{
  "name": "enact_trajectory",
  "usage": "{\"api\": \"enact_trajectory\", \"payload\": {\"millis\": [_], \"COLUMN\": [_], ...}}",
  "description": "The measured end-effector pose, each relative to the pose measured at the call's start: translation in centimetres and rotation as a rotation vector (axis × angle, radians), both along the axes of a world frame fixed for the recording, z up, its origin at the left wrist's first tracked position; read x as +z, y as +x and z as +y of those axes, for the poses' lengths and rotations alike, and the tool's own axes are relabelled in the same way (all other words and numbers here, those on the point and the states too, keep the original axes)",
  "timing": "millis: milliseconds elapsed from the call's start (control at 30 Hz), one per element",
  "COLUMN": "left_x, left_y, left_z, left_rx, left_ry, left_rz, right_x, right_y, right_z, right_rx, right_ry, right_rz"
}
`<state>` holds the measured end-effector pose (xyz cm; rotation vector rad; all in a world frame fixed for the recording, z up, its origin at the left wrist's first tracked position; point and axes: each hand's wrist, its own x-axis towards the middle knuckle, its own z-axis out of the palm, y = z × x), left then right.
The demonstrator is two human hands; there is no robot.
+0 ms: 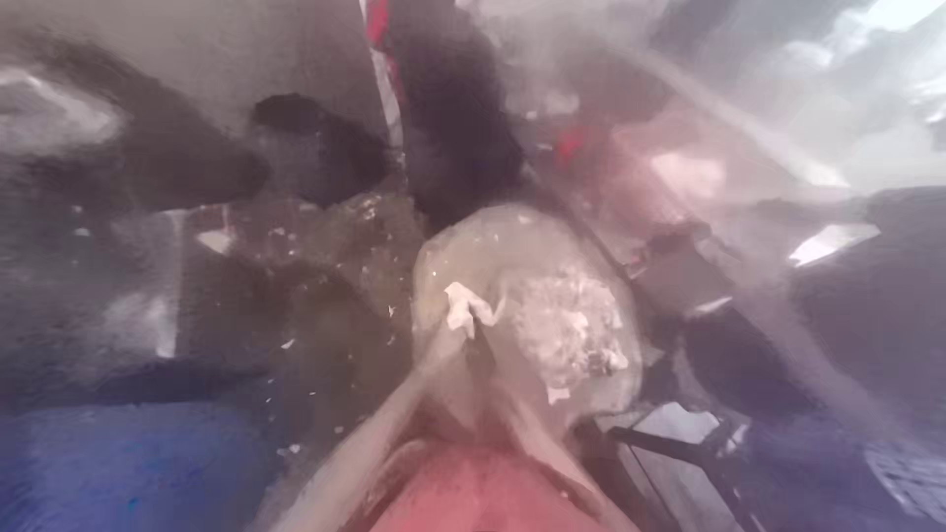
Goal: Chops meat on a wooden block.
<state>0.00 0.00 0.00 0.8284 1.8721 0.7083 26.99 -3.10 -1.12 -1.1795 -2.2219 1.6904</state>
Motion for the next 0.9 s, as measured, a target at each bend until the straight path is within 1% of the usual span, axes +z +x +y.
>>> {"api": "enact_trajectory", "payload": {"millis": [33, 100, 167, 200, 233, 300, 333, 367, 400, 433, 467, 500, 533, 600, 633, 667, 700, 733, 767, 800, 833, 867, 900], "left_x": [0.9, 3.5, 5.6, 5.7, 5.2, 2.1, 0.0, -1.8, -3.2, -3.8, -3.8, -3.6, -3.5, -3.1, -3.3, -3.2, -3.2, -3.3, -3.6, -3.7, -3.6, -3.0, -3.0], "left_y": [-0.2, -1.3, -2.3, -3.0, -3.6, -4.0, -3.8, -3.4, -3.0, -3.0, -3.5, -3.6, -3.5, -4.1, -4.3, -4.4, -4.4, -4.4, -4.5, -4.7, -4.9, -4.6, -4.4], "left_z": [-0.9, -1.3, -3.0, -3.7, -4.3, -5.4, -5.8, -6.1, -6.4, -6.5, -6.3, -7.0, -7.7, -7.4, -7.6, -7.5, -7.3, -7.2, -7.1, -7.2, -7.4, -7.6, -8.1], "left_rx": [0.024, 0.099, 0.169, 0.18, 0.18, 0.168, 0.161, 0.178, 0.2, 0.208, 0.199, 0.181, 0.163, 0.171, 0.17, 0.154, 0.138, 0.117, 0.095, 0.075, 0.058, 0.062, 0.036], "left_ry": [-0.017, 0.013, -0.06, -0.114, -0.153, -0.198, -0.212, -0.234, -0.256, -0.264, -0.259, -0.264, -0.264, -0.238, -0.229, -0.224, -0.222, -0.22, -0.215, -0.203, -0.183, -0.163, -0.163], "left_rz": [-0.122, -0.379, -0.589, -0.657, -0.713, -0.79, -0.806, -0.811, -0.813, -0.792, -0.759, -0.724, -0.696, -0.647, -0.643, -0.634, -0.639, -0.645, -0.639, -0.617, -0.597, -0.593, -0.575], "right_x": [1.7, 5.7, 8.3, 8.8, 8.6, 6.1, 3.7, 1.4, 0.1, 0.2, 1.6, 3.5, 5.4, 8.5, 9.9, 11.2, 12.1, 12.3, 11.6, 9.4, 5.9, 2.8, 0.6], "right_y": [0.4, 0.4, 0.7, 0.6, 0.4, -0.2, -0.5, -0.7, -0.9, -1.5, -2.4, -3.0, -3.3, -4.1, -4.2, -4.3, -4.3, -4.2, -3.9, -3.7, -3.2, -2.5, -1.9], "right_z": [-0.8, -0.2, -0.2, -0.2, -0.1, -0.3, -0.2, -0.1, 0.1, 0.6, 1.6, 1.4, 1.1, 2.1, 2.1, 2.1, 1.7, 1.1, 0.5, 0.4, 0.9, 1.8, 2.6], "right_rx": [-0.011, 0.018, 0.08, 0.109, 0.127, 0.156, 0.167, 0.187, 0.192, 0.172, 0.151, 0.092, 0.042, -0.006, -0.014, -0.017, -0.031, -0.062, -0.09, -0.075, 0.025, 0.174, 0.264], "right_ry": [-0.018, 0.038, 0.077, 0.096, 0.134, 0.196, 0.216, 0.208, 0.189, 0.161, 0.125, 0.096, 0.111, 0.297, 0.397, 0.457, 0.453, 0.365, 0.192, 0.045, 0.018, 0.055, 0.076], "right_rz": [0.013, 0.007, -0.009, -0.006, 0.026, 0.086, 0.07, 0.003, -0.065, -0.088, -0.103, -0.06, 0.014, 0.18, 0.305, 0.392, 0.425, 0.403, 0.332, 0.225, 0.091, -0.046, -0.1]}}
